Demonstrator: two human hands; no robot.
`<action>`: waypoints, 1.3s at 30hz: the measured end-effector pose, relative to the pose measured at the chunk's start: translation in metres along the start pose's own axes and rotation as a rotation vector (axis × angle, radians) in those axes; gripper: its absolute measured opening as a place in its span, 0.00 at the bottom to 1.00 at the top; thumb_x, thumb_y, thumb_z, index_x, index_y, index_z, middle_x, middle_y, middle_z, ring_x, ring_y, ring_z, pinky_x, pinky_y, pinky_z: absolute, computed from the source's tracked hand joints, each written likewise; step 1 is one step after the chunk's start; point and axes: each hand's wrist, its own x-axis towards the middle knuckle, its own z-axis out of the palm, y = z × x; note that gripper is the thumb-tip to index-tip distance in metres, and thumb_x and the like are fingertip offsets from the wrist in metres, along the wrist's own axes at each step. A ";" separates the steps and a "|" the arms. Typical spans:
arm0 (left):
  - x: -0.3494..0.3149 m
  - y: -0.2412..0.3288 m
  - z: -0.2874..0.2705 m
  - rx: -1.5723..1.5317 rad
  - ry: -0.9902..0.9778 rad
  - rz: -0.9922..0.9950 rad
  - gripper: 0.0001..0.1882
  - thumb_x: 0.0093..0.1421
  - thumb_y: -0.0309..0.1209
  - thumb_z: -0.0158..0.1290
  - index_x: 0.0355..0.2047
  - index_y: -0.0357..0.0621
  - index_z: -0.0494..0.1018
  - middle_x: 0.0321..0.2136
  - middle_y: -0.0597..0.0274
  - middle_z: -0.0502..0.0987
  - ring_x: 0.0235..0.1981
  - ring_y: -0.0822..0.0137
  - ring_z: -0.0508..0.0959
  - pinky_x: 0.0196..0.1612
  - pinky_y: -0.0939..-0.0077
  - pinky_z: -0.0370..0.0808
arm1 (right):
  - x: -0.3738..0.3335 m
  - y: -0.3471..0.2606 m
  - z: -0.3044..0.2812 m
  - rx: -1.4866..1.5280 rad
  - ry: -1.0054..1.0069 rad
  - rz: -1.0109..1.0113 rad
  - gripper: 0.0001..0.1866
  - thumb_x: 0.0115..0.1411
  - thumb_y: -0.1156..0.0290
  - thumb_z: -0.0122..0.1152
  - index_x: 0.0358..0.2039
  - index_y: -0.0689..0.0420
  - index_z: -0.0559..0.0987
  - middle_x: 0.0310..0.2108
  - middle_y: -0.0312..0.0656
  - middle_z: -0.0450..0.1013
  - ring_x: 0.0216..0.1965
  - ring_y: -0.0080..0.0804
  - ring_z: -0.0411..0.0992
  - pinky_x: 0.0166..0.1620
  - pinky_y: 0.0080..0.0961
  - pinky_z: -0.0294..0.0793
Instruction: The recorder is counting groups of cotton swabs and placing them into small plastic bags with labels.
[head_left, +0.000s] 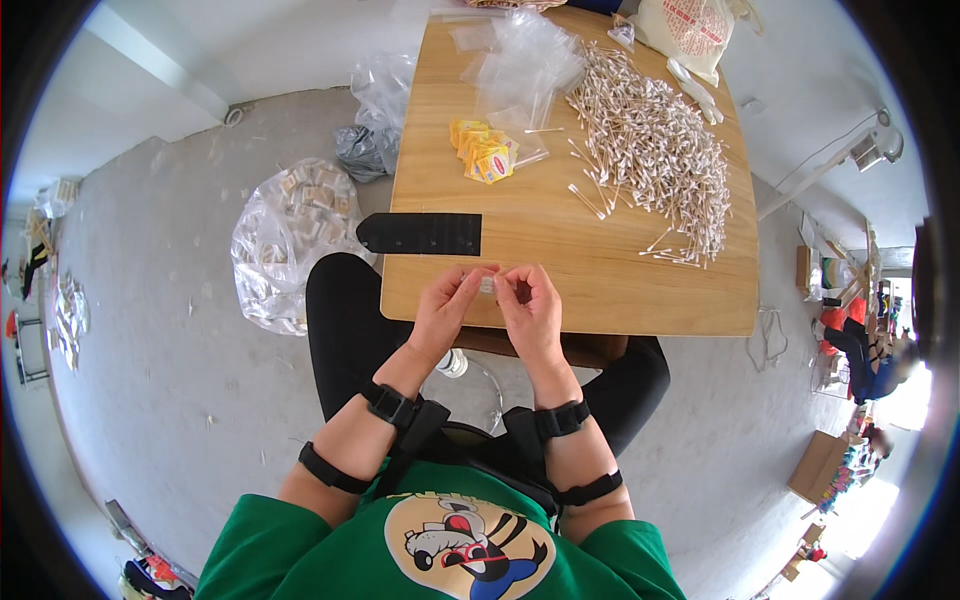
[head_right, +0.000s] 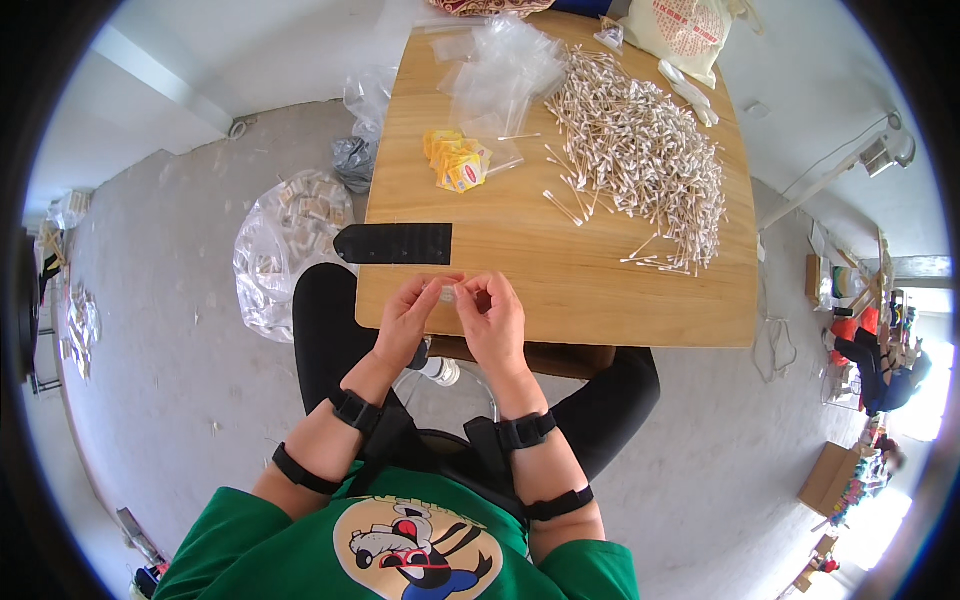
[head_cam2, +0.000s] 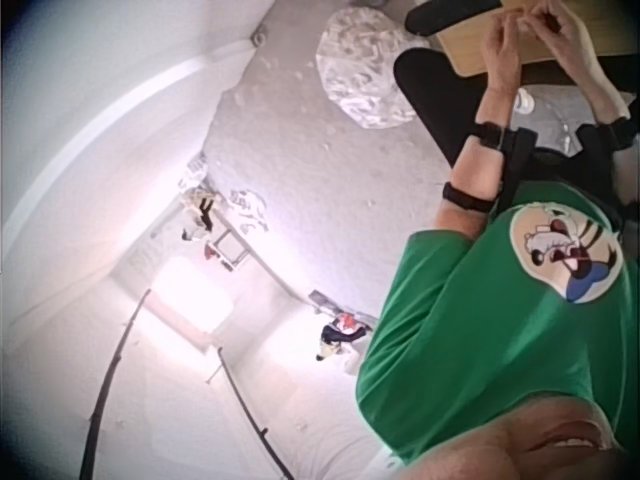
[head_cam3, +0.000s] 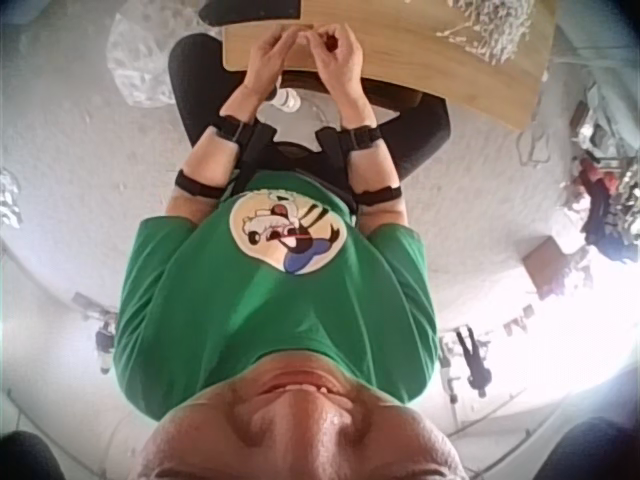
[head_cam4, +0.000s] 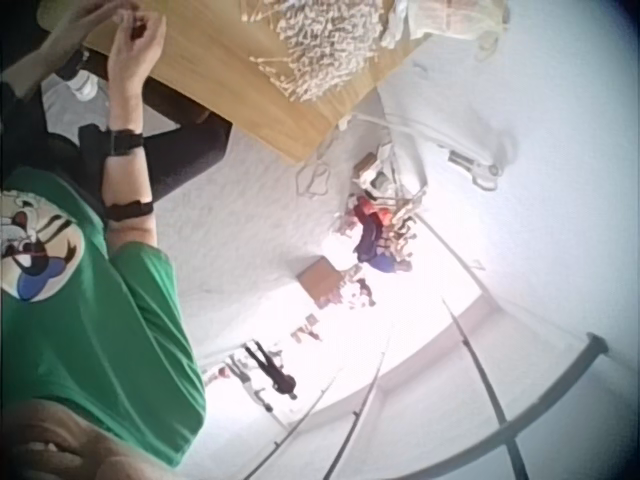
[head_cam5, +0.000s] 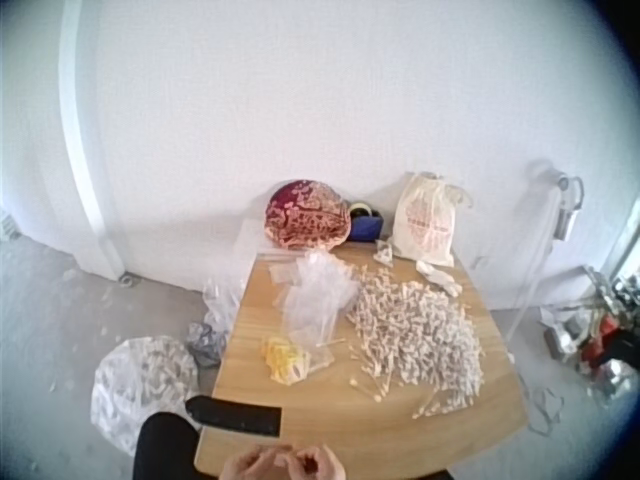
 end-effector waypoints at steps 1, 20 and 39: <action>0.001 0.001 -0.001 0.001 0.000 0.001 0.15 0.73 0.34 0.48 0.48 0.36 0.78 0.44 0.63 0.82 0.45 0.76 0.76 0.52 0.79 0.71 | 0.000 0.004 -0.001 0.061 -0.021 0.046 0.06 0.64 0.76 0.64 0.32 0.60 0.74 0.28 0.32 0.74 0.27 0.15 0.68 0.32 0.16 0.70; -0.039 0.030 -0.002 0.186 -0.022 -0.072 0.13 0.69 0.33 0.56 0.46 0.36 0.79 0.33 0.68 0.81 0.37 0.79 0.76 0.41 0.81 0.74 | -0.035 -0.039 -0.032 0.229 -0.141 0.304 0.03 0.65 0.76 0.61 0.37 0.62 0.77 0.25 0.34 0.75 0.24 0.19 0.73 0.27 0.17 0.73; -0.062 0.056 0.013 0.200 -0.060 0.011 0.08 0.66 0.28 0.58 0.42 0.38 0.81 0.36 0.67 0.83 0.36 0.80 0.77 0.40 0.84 0.74 | -0.066 -0.046 -0.052 0.258 -0.028 0.042 0.04 0.60 0.87 0.58 0.32 0.64 0.77 0.29 0.40 0.77 0.23 0.26 0.77 0.29 0.21 0.80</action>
